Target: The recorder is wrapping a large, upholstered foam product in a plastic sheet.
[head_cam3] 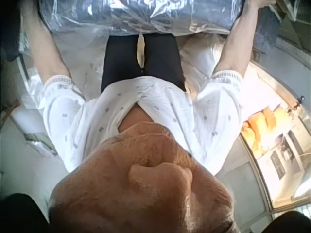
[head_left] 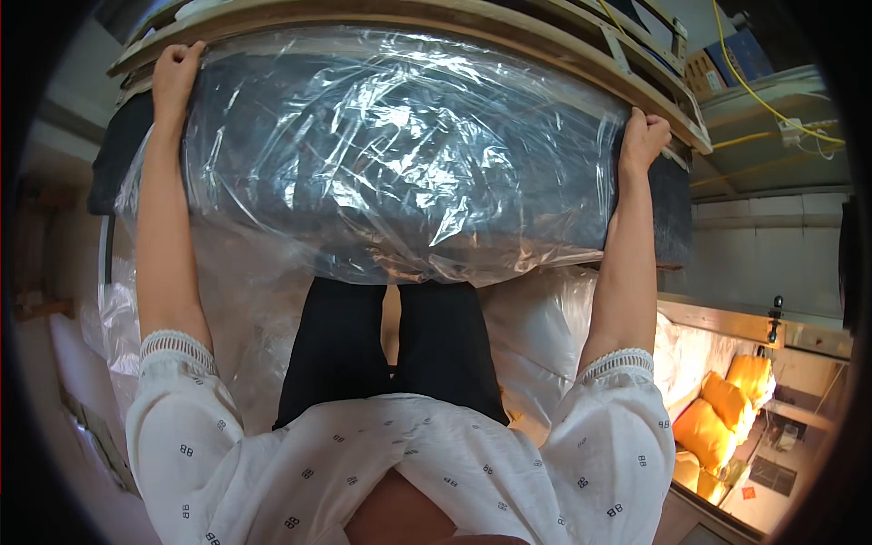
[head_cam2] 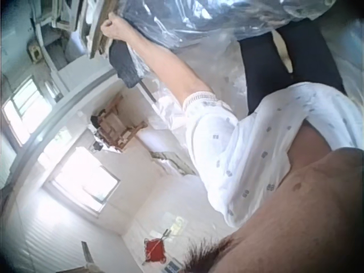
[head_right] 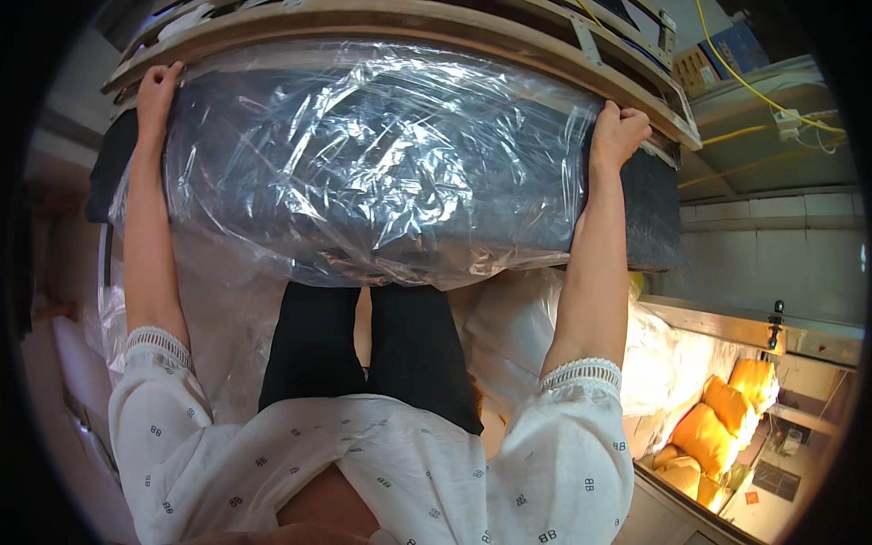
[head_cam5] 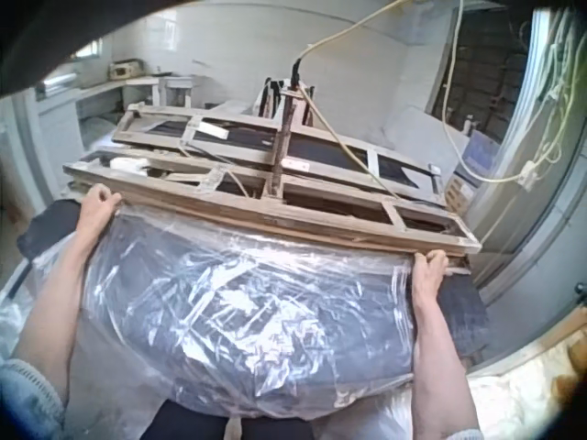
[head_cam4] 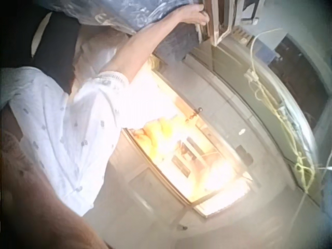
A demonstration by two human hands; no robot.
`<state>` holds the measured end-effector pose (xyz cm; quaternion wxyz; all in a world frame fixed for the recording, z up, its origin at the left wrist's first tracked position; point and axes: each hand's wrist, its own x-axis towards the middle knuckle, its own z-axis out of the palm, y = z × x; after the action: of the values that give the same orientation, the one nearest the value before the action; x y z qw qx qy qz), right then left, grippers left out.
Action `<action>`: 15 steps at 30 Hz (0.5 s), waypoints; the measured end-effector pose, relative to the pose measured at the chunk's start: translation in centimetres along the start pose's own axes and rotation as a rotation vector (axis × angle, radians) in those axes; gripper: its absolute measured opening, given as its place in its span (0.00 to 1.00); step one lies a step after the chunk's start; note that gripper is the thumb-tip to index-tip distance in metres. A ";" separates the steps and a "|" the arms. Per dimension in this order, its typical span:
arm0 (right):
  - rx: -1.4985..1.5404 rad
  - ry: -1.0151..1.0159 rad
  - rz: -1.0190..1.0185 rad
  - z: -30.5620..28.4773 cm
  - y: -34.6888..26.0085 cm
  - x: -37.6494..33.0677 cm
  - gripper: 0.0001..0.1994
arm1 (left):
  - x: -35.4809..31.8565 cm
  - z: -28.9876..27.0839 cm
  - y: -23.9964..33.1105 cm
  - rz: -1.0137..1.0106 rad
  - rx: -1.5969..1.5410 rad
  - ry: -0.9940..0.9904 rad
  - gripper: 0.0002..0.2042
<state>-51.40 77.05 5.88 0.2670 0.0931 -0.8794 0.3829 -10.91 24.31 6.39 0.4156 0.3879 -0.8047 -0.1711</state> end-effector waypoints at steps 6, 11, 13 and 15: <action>0.001 0.041 0.047 -0.8 -1.1 0.2 0.21 | 0.0 -0.8 0.7 -0.032 0.112 -0.068 0.25; -0.258 -0.240 0.044 -2.8 -3.6 -2.6 0.25 | -2.8 -3.2 3.1 0.187 0.070 0.076 0.17; -0.097 -0.336 -0.187 -4.4 -3.5 -4.3 0.19 | -3.0 -5.7 2.0 0.084 0.059 0.087 0.17; 0.079 -0.342 -0.317 -5.2 -2.9 -5.2 0.11 | -4.5 -7.6 2.0 0.046 0.064 0.038 0.17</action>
<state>-43.93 78.55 7.82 0.1669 0.3039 -0.8706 0.3491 -4.18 29.37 9.67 0.4220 0.3857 -0.8104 -0.1281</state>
